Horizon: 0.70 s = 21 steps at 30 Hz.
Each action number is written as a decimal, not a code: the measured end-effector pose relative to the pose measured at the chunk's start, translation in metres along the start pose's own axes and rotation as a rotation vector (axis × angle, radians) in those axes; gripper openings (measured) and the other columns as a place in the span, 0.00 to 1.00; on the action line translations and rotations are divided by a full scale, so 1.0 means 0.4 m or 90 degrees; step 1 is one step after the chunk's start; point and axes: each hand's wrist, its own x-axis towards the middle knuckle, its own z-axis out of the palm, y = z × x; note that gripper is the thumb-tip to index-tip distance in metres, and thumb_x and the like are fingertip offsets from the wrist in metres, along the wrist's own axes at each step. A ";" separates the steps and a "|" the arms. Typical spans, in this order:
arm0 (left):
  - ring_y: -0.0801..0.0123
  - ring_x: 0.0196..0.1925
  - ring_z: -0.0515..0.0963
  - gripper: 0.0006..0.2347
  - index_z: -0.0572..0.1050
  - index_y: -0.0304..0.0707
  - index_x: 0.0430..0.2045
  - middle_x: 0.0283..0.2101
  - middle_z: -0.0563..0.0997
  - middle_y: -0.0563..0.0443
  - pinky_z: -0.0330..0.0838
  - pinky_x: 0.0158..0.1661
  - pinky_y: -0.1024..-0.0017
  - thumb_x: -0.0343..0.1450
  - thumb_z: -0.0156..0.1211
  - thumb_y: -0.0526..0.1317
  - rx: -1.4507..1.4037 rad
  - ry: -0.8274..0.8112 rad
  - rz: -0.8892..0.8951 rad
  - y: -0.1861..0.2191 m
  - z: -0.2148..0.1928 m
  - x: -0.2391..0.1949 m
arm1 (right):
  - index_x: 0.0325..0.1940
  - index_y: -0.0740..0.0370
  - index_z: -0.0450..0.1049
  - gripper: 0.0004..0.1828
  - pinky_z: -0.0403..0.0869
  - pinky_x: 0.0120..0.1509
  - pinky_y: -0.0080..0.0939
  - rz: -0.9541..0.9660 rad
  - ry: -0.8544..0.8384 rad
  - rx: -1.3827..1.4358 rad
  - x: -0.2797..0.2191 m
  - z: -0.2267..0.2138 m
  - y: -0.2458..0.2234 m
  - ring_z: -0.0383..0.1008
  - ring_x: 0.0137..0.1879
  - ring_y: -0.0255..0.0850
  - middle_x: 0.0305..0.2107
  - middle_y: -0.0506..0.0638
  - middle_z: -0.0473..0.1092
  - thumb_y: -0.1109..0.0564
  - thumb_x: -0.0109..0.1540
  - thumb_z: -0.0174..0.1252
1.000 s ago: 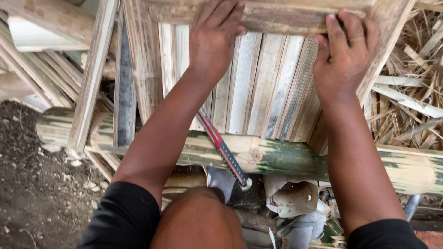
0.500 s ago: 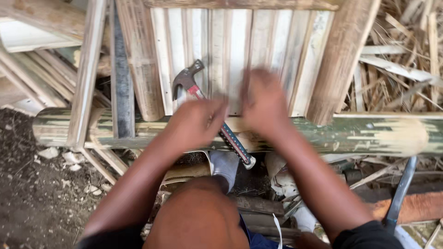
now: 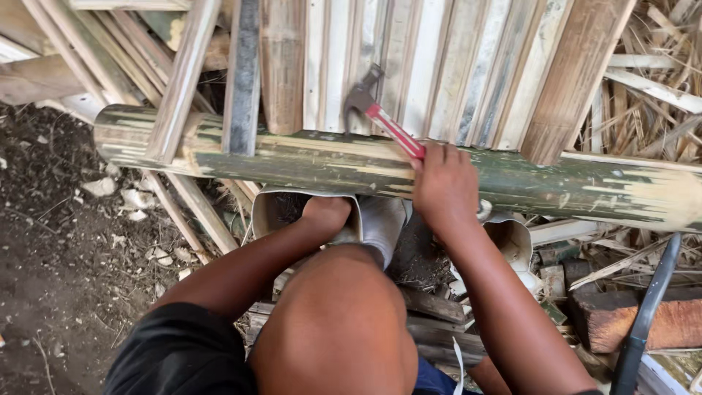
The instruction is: The person splits bamboo strips using a machete and secures them to a bamboo frame with a hammer and nails. They repeatedly position the strips and hammer nails to attach them to the structure.
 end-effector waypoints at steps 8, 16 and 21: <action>0.46 0.52 0.81 0.14 0.71 0.32 0.48 0.48 0.80 0.33 0.76 0.49 0.54 0.68 0.58 0.33 -0.210 -0.060 -0.068 0.020 -0.148 -0.105 | 0.58 0.66 0.70 0.21 0.68 0.53 0.61 -0.008 0.042 0.009 -0.057 -0.025 -0.007 0.69 0.52 0.62 0.49 0.64 0.70 0.53 0.64 0.60; 0.40 0.42 0.83 0.10 0.72 0.33 0.43 0.38 0.82 0.32 0.77 0.43 0.51 0.73 0.59 0.38 -0.358 0.193 0.048 0.078 -0.301 -0.248 | 0.58 0.69 0.68 0.18 0.70 0.54 0.60 0.099 0.054 0.099 -0.104 -0.025 0.095 0.70 0.51 0.65 0.46 0.67 0.70 0.54 0.69 0.56; 0.44 0.43 0.85 0.10 0.76 0.27 0.49 0.45 0.83 0.31 0.81 0.45 0.57 0.74 0.58 0.30 -0.388 0.563 0.293 0.109 -0.471 -0.064 | 0.52 0.67 0.69 0.16 0.72 0.44 0.51 0.233 0.117 0.175 -0.128 -0.121 0.226 0.73 0.41 0.49 0.35 0.59 0.72 0.50 0.78 0.45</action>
